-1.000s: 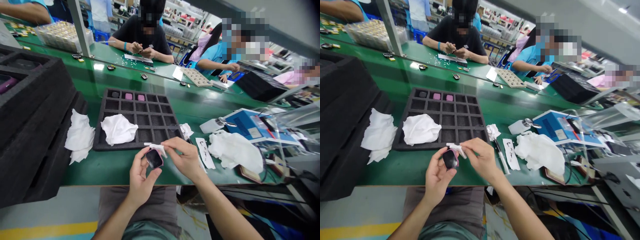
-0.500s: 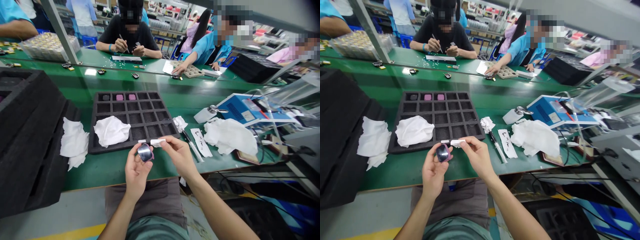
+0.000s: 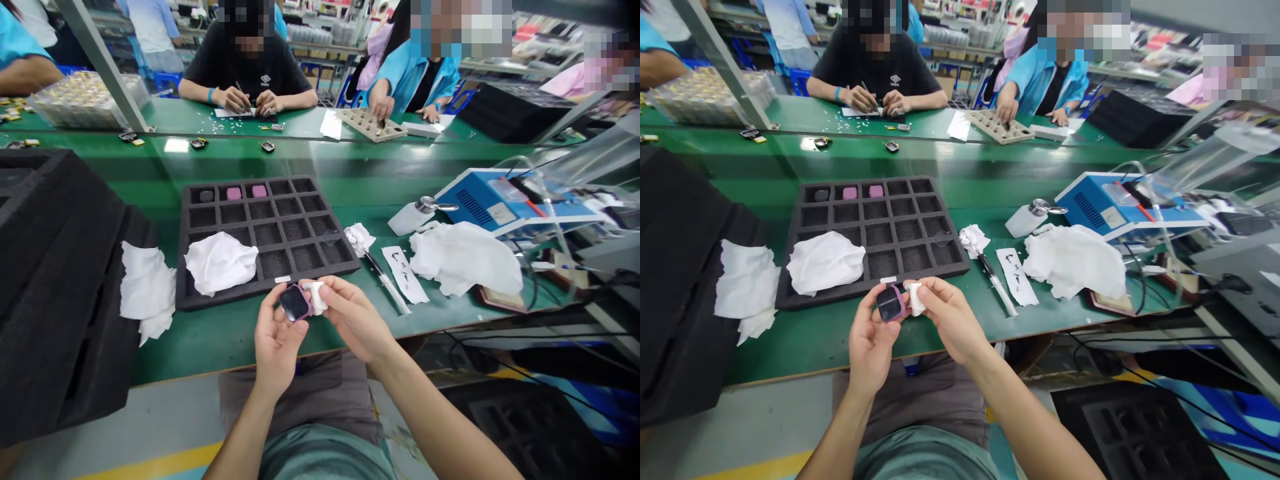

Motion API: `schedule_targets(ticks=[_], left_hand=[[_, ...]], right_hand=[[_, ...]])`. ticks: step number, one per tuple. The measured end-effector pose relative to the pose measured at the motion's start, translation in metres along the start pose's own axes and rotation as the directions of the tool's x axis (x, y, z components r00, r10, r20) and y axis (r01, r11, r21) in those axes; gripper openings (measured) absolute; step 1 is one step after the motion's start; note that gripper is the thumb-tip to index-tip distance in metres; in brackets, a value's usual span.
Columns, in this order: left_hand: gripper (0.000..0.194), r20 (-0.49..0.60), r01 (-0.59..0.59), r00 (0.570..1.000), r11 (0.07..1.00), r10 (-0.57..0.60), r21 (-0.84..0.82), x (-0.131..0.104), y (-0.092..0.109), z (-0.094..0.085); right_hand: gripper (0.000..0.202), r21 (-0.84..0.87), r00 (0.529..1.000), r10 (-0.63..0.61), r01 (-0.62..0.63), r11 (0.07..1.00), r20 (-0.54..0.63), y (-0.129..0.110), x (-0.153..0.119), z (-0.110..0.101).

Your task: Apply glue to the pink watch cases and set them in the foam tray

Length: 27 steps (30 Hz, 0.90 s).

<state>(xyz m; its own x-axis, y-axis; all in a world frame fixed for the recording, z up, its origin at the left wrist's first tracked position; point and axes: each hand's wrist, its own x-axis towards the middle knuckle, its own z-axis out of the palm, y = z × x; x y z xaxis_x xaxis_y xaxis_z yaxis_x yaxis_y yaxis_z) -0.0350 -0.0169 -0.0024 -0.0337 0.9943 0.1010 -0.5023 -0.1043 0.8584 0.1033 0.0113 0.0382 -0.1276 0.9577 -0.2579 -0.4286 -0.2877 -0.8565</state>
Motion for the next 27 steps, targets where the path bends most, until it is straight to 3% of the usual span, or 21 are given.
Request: schedule_targets(ticks=[3, 5, 7, 9, 12, 14, 15, 18, 20, 22, 27], left_hand=[[0.057, 0.023, 0.02, 1.0, 0.999, -0.02, 0.026, 0.0, 0.003, 0.002], [0.057, 0.024, 0.073, 0.997, 0.996, -0.075, 0.056, 0.0, 0.006, 0.003], [0.057, 0.004, 0.141, 0.99, 0.985, -0.142, 0.097, 0.002, 0.007, 0.003], [0.058, -0.019, 0.187, 0.982, 0.974, -0.186, 0.127, 0.004, 0.005, 0.003], [0.063, -0.016, 0.221, 0.975, 0.964, -0.221, 0.147, 0.008, -0.001, 0.002], [0.065, -0.011, 0.233, 0.972, 0.959, -0.235, 0.162, 0.009, -0.005, 0.001], [0.065, -0.011, 0.237, 0.971, 0.956, -0.239, 0.171, 0.01, -0.005, 0.001], [0.068, -0.015, 0.247, 0.968, 0.95, -0.249, 0.193, 0.01, -0.003, 0.002], [0.069, -0.018, 0.254, 0.967, 0.947, -0.256, 0.197, 0.011, -0.001, 0.003], [0.07, -0.021, 0.267, 0.963, 0.944, -0.268, 0.196, 0.011, 0.0, 0.004], [0.068, -0.054, 0.267, 0.964, 0.945, -0.261, 0.187, 0.011, -0.003, 0.005]], right_hand=[[0.027, 0.004, 1.0, 0.016, -0.016, 1.0, 0.02, 0.003, -0.002, 0.003], [0.032, -0.181, 0.993, -0.107, 0.095, 0.979, -0.056, 0.001, 0.003, -0.004], [0.039, -0.407, 0.943, -0.292, 0.206, 0.89, -0.161, -0.013, 0.016, -0.022], [0.044, -0.561, 0.846, -0.462, 0.254, 0.787, -0.265, -0.044, 0.036, -0.053], [0.051, -0.779, 0.601, -0.708, 0.214, 0.59, -0.371, -0.113, 0.067, -0.11], [0.051, -0.869, 0.529, -0.764, 0.096, 0.486, -0.37, -0.156, 0.085, -0.144], [0.046, -0.897, 0.528, -0.77, 0.035, 0.44, -0.357, -0.172, 0.092, -0.158], [0.032, -0.947, 0.597, -0.741, -0.112, 0.3, -0.306, -0.195, 0.109, -0.183], [0.028, -0.96, 0.631, -0.724, -0.181, 0.214, -0.28, -0.196, 0.114, -0.191], [0.026, -0.961, 0.634, -0.727, -0.235, 0.146, -0.265, -0.194, 0.115, -0.194], [0.023, -0.947, 0.66, -0.707, -0.319, 0.042, -0.254, -0.195, 0.111, -0.2]])
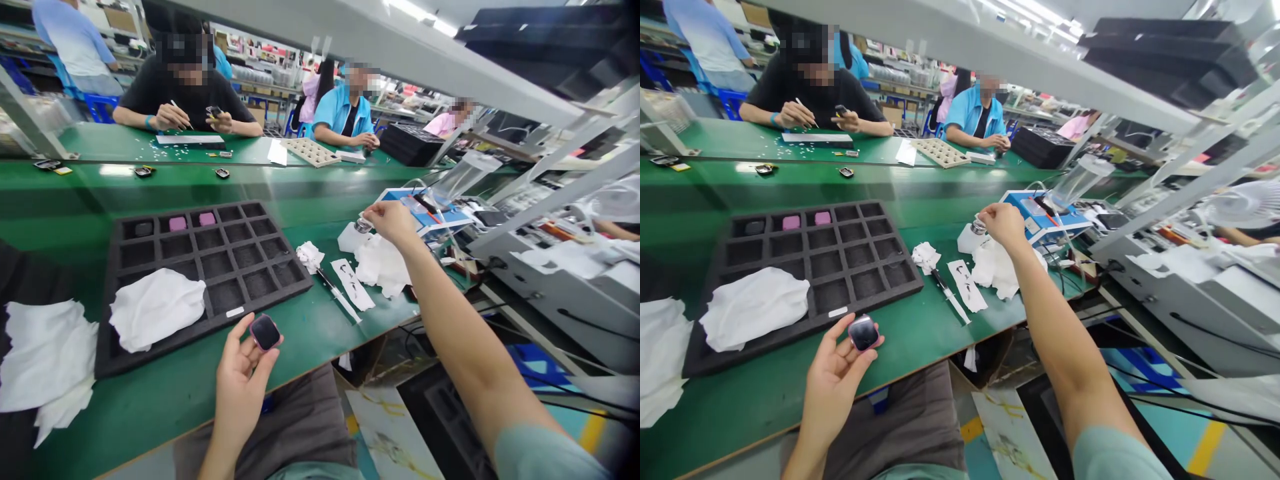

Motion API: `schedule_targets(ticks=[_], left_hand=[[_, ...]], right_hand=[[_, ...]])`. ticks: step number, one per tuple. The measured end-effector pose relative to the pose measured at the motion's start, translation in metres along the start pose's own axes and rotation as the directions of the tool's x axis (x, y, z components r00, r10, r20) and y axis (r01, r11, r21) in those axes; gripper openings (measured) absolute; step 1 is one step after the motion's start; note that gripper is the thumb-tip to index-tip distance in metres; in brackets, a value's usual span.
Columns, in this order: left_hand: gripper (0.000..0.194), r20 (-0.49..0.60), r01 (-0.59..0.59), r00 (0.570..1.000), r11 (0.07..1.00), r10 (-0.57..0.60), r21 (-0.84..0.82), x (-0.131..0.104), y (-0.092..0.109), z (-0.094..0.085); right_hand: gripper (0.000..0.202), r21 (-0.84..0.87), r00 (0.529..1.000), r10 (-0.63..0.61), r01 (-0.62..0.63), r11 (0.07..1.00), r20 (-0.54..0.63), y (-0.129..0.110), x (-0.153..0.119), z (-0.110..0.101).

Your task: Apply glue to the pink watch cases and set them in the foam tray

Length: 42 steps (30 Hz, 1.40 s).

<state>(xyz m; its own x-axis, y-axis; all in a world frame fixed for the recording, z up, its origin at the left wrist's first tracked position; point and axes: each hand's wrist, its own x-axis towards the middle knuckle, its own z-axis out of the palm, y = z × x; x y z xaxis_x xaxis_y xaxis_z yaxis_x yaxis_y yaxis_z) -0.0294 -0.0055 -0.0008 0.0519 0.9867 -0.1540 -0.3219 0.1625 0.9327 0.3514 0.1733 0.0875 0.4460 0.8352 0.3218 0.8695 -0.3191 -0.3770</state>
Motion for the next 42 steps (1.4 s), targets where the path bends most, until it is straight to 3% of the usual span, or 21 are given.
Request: schedule_targets(ticks=[9, 16, 18, 20, 23, 24, 26, 27, 28, 29, 32, 37, 39, 42], left_hand=[[0.066, -0.015, -0.014, 1.0, 1.0, 0.014, -0.002, 0.001, 0.001, 0.002], [0.063, 0.003, 0.016, 1.0, 1.0, -0.016, -0.002, -0.002, 0.01, 0.005], [0.062, 0.015, 0.034, 0.999, 0.999, -0.033, -0.023, -0.005, 0.009, 0.006], [0.059, 0.032, 0.053, 0.998, 0.998, -0.052, -0.034, -0.006, 0.006, 0.006], [0.054, 0.025, 0.056, 0.998, 0.998, -0.055, -0.022, -0.007, 0.002, 0.005], [0.053, 0.018, 0.052, 0.999, 0.998, -0.051, -0.024, -0.008, 0.001, 0.005], [0.05, 0.024, 0.046, 0.999, 0.998, -0.045, -0.043, -0.008, 0.0, 0.006], [0.048, 0.037, 0.042, 0.998, 0.998, -0.041, -0.053, -0.008, 0.0, 0.006], [0.047, 0.05, 0.037, 0.998, 0.998, -0.034, -0.053, -0.009, -0.001, 0.006], [0.046, 0.057, 0.029, 0.998, 0.999, -0.027, -0.044, -0.009, -0.001, 0.006], [0.045, 0.037, 0.008, 0.999, 1.0, -0.008, -0.001, -0.009, -0.002, 0.007], [0.048, 0.003, 0.035, 0.999, 0.999, -0.035, -0.026, -0.008, 0.001, 0.008], [0.049, 0.016, 0.052, 0.999, 0.998, -0.051, -0.036, -0.008, 0.001, 0.008], [0.048, 0.059, 0.048, 0.997, 0.998, -0.045, -0.043, -0.008, 0.0, 0.007]], right_hand=[[0.023, -0.128, 0.999, -0.035, 0.034, 0.991, -0.01, -0.001, -0.009, 0.0], [0.019, -0.086, 1.0, -0.018, 0.019, 0.996, 0.007, 0.0, -0.017, -0.004], [0.026, -0.047, 0.997, -0.075, 0.075, 0.996, -0.004, -0.005, -0.03, -0.01], [0.028, 0.018, 0.978, -0.206, 0.206, 0.978, -0.011, -0.019, -0.054, -0.017], [0.023, 0.158, 0.9, -0.436, 0.432, 0.888, -0.012, -0.051, -0.117, -0.021], [0.019, 0.244, 0.843, -0.538, 0.52, 0.819, 0.009, -0.064, -0.143, -0.019], [0.009, 0.519, 0.618, -0.785, 0.655, 0.549, 0.05, -0.087, -0.192, -0.011], [0.01, 0.584, 0.54, -0.84, 0.666, 0.464, 0.051, -0.098, -0.211, -0.005], [0.013, 0.614, 0.492, -0.868, 0.664, 0.426, 0.069, -0.108, -0.225, 0.001], [0.015, 0.626, 0.474, -0.877, 0.664, 0.409, 0.071, -0.117, -0.234, 0.008], [0.016, 0.596, 0.542, -0.838, 0.655, 0.465, 0.059, -0.129, -0.23, 0.027], [0.013, 0.534, 0.702, -0.711, 0.591, 0.604, 0.027, -0.112, -0.205, 0.032], [0.011, 0.56, 0.706, -0.708, 0.581, 0.591, 0.016, -0.105, -0.213, 0.023], [0.012, 0.603, 0.613, -0.79, 0.622, 0.5, 0.023, -0.105, -0.235, 0.013]])
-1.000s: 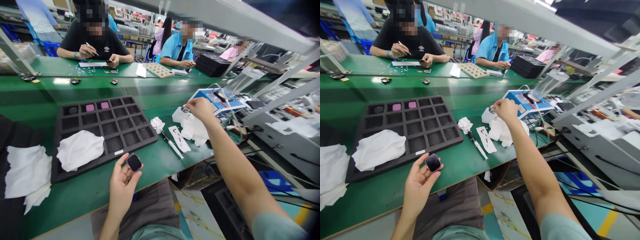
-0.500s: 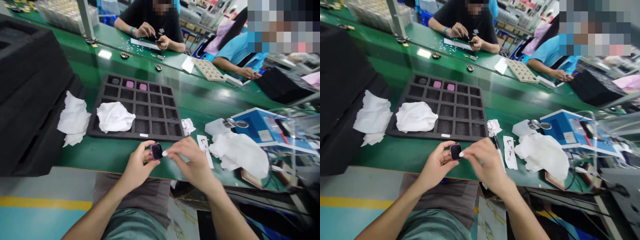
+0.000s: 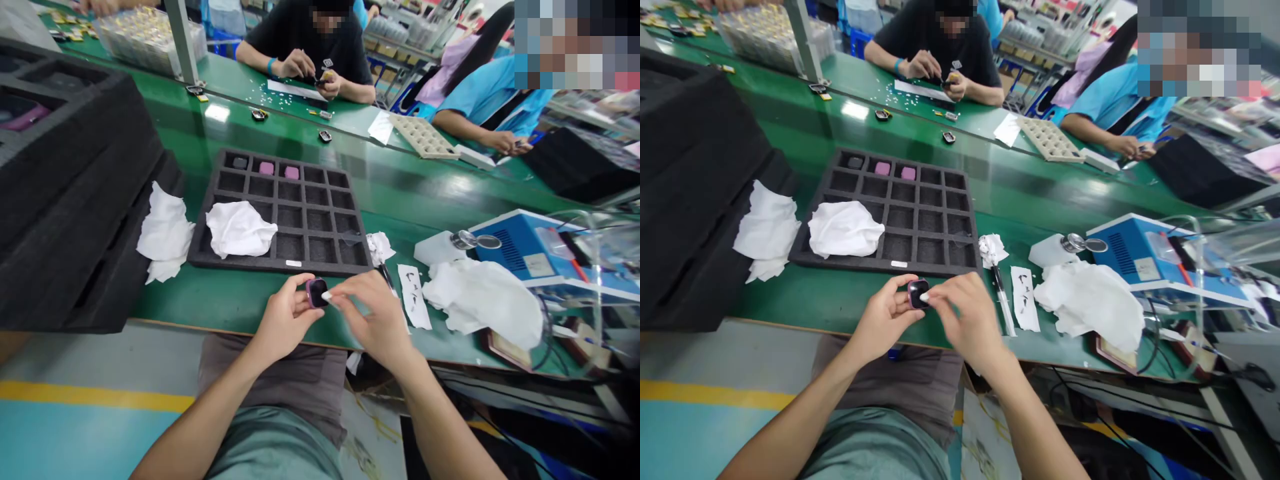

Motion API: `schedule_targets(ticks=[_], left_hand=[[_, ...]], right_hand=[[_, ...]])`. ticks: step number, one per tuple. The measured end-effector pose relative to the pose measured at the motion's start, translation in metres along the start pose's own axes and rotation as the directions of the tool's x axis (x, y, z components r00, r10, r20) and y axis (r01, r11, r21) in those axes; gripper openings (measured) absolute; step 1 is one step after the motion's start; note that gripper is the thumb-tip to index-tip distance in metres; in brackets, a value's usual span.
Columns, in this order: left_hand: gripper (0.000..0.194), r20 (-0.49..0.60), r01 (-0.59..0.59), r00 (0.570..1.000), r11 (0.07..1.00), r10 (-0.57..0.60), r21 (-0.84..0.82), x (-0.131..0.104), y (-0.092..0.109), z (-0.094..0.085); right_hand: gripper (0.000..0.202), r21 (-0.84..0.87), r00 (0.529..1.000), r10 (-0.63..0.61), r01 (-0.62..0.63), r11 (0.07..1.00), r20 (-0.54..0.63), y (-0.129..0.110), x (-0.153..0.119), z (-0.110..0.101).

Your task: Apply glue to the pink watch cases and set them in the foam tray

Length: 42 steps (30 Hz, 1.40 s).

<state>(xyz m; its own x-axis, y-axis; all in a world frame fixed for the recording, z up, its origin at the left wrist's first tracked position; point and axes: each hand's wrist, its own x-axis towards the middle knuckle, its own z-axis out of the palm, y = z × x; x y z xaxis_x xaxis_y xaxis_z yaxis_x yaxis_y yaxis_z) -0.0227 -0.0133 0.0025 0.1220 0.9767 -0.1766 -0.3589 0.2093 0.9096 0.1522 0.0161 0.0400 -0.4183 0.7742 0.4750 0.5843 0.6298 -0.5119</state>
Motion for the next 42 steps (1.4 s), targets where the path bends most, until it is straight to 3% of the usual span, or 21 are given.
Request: schedule_targets(ticks=[3, 6, 9, 12, 17, 21, 24, 27, 31, 34, 38, 42], left_hand=[[0.046, 0.005, -0.035, 0.999, 0.998, 0.035, 0.048, -0.001, 0.0, 0.0], [0.048, -0.017, -0.054, 0.998, 0.995, 0.055, 0.08, -0.002, 0.001, 0.001], [0.052, -0.026, -0.029, 0.999, 0.996, 0.031, 0.081, -0.003, 0.002, 0.002], [0.053, -0.025, 0.002, 1.0, 0.996, 0.0, 0.084, -0.003, 0.0, 0.002], [0.054, 0.04, 0.017, 0.999, 1.0, -0.017, 0.003, -0.001, 0.002, 0.0], [0.06, 0.042, -0.002, 0.999, 0.998, 0.004, -0.061, -0.002, 0.006, -0.006], [0.063, 0.063, 0.004, 0.998, 0.992, 0.004, -0.123, -0.002, 0.006, -0.01], [0.066, 0.105, -0.025, 0.993, 0.981, 0.046, -0.192, -0.001, 0.004, -0.012], [0.062, 0.09, -0.174, 0.978, 0.973, 0.189, -0.154, 0.001, 0.002, -0.013], [0.059, 0.131, -0.198, 0.969, 0.974, 0.211, -0.109, 0.002, -0.001, -0.013], [0.066, 0.139, -0.202, 0.965, 0.969, 0.222, -0.143, 0.001, -0.004, -0.016], [0.065, 0.155, -0.227, 0.958, 0.967, 0.243, -0.115, 0.001, -0.005, -0.017]], right_hand=[[0.016, -0.026, 0.998, -0.047, 0.048, 0.999, 0.037, -0.009, 0.003, 0.017], [0.017, -0.124, 0.999, 0.014, -0.018, 0.992, -0.03, 0.004, 0.017, 0.029], [0.014, -0.155, 0.995, 0.049, -0.062, 0.986, -0.091, 0.014, 0.019, 0.022], [0.012, -0.123, 0.992, 0.016, -0.032, 0.992, -0.128, 0.003, 0.005, 0.004], [0.02, 0.001, 0.995, -0.103, 0.103, 0.995, 0.01, -0.02, -0.009, -0.004], [0.017, 0.209, 1.0, 0.005, -0.003, 0.978, -0.009, -0.013, -0.003, 0.01], [0.016, 0.275, 0.998, 0.06, -0.05, 0.96, -0.026, -0.013, -0.001, 0.012], [0.018, 0.266, 0.999, -0.006, -0.006, 0.964, 0.045, -0.018, 0.002, 0.003], [0.016, 0.19, 0.984, -0.116, 0.089, 0.978, 0.135, -0.015, 0.016, -0.005], [0.015, 0.139, 0.988, -0.111, 0.095, 0.986, 0.111, -0.011, 0.025, -0.006], [0.015, 0.15, 0.965, -0.126, 0.092, 0.984, 0.229, -0.013, 0.026, -0.009], [0.014, 0.136, 0.976, -0.123, 0.1, 0.986, 0.177, -0.012, 0.026, -0.011]])
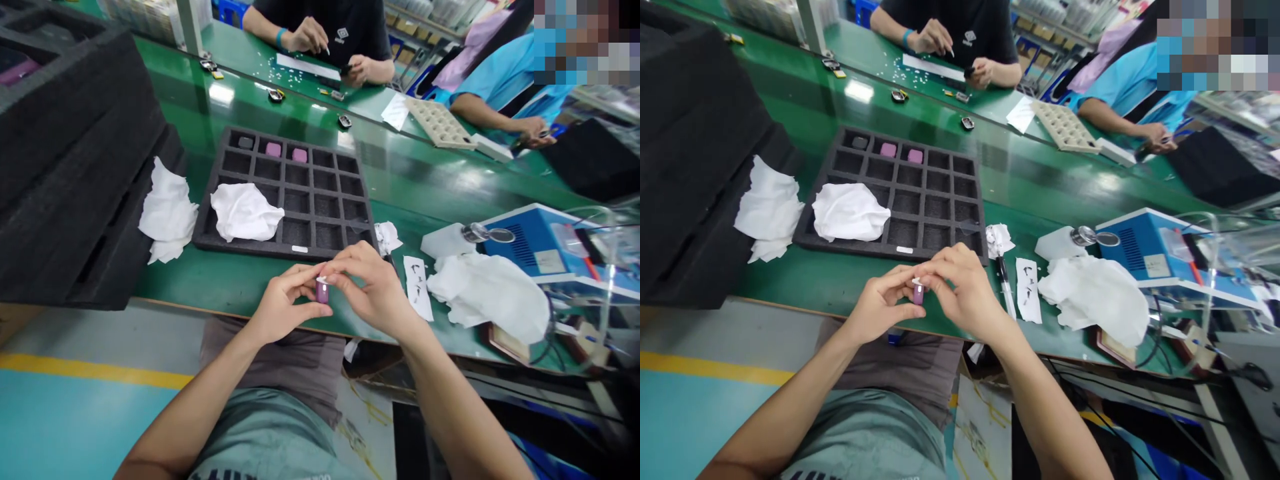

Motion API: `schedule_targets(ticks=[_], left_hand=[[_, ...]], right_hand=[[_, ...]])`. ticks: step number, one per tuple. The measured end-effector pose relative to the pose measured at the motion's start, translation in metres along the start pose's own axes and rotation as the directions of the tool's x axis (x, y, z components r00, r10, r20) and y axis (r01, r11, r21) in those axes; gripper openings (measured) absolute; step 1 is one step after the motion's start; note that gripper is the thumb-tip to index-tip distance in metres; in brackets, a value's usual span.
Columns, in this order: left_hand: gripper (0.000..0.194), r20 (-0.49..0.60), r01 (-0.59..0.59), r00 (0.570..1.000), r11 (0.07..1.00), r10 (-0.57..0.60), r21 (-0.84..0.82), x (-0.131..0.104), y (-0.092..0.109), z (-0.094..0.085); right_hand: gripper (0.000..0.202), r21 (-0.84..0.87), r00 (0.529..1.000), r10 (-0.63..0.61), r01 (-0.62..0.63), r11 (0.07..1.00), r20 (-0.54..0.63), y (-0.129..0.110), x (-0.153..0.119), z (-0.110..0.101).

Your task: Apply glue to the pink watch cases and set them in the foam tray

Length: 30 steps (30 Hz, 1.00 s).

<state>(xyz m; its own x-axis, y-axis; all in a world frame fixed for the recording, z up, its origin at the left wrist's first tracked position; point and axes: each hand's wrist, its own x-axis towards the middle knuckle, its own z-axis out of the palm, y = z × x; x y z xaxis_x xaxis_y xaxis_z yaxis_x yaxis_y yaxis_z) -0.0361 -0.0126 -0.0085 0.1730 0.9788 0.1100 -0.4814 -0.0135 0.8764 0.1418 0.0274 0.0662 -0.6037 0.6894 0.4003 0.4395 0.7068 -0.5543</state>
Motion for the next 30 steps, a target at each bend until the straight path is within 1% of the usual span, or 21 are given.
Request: schedule_targets(ticks=[3, 4, 7, 8, 11, 12, 15, 16, 19, 20, 23, 25, 30], left_hand=[[0.066, 0.001, -0.012, 1.0, 1.0, 0.012, -0.015, 0.0, 0.0, 0.0], [0.067, 0.001, -0.021, 1.0, 1.0, 0.021, -0.013, 0.001, 0.0, 0.0], [0.067, 0.01, -0.039, 0.999, 0.999, 0.039, 0.011, 0.0, -0.001, -0.001], [0.067, 0.008, -0.037, 0.999, 0.999, 0.037, 0.014, 0.0, -0.001, -0.001], [0.067, -0.006, -0.023, 1.0, 1.0, 0.023, -0.011, 0.0, 0.0, -0.001], [0.068, -0.006, -0.027, 1.0, 1.0, 0.027, -0.016, 0.0, 0.001, -0.001], [0.069, -0.001, -0.033, 0.999, 0.999, 0.033, 0.002, 0.0, 0.001, -0.001], [0.069, -0.008, -0.025, 1.0, 1.0, 0.025, 0.002, 0.0, 0.002, -0.001], [0.069, -0.034, 0.017, 0.999, 1.0, -0.018, -0.026, 0.0, 0.003, -0.001], [0.069, -0.031, 0.021, 0.999, 0.999, -0.022, -0.033, 0.0, 0.004, -0.001], [0.073, 0.01, 0.017, 1.0, 1.0, -0.017, -0.023, 0.0, 0.005, -0.001], [0.073, 0.018, 0.022, 1.0, 1.0, -0.022, -0.005, 0.0, 0.005, -0.002], [0.072, 0.006, 0.045, 0.999, 0.999, -0.045, 0.021, 0.002, 0.007, -0.001]], right_hand=[[0.015, 0.031, 0.998, -0.01, 0.008, 0.999, 0.065, 0.001, 0.001, -0.001], [0.015, 0.027, 0.998, -0.012, 0.011, 1.0, 0.064, 0.001, 0.002, -0.001], [0.015, 0.001, 1.0, 0.0, 0.0, 1.0, -0.013, 0.001, 0.003, -0.001], [0.015, 0.01, 1.0, 0.002, -0.002, 1.0, -0.012, 0.001, 0.003, 0.0], [0.016, 0.054, 0.999, -0.006, 0.003, 0.999, 0.049, 0.001, 0.002, 0.002], [0.015, 0.058, 0.999, -0.002, 0.0, 0.998, 0.036, 0.001, 0.001, 0.003], [0.013, 0.059, 0.996, 0.044, -0.039, 0.997, -0.077, 0.003, 0.001, 0.005], [0.014, 0.078, 0.995, 0.056, -0.05, 0.996, -0.085, 0.003, 0.001, 0.006], [0.015, 0.155, 0.997, 0.069, -0.065, 0.986, -0.02, 0.001, -0.001, 0.008], [0.015, 0.168, 0.997, 0.073, -0.068, 0.983, -0.022, 0.001, -0.002, 0.008], [0.014, 0.141, 0.983, 0.126, -0.107, 0.984, -0.134, 0.005, -0.001, 0.011], [0.014, 0.14, 0.971, 0.16, -0.135, 0.981, -0.18, 0.009, 0.0, 0.012], [0.011, 0.23, 0.967, 0.201, -0.162, 0.96, -0.158, 0.013, 0.005, 0.006]])
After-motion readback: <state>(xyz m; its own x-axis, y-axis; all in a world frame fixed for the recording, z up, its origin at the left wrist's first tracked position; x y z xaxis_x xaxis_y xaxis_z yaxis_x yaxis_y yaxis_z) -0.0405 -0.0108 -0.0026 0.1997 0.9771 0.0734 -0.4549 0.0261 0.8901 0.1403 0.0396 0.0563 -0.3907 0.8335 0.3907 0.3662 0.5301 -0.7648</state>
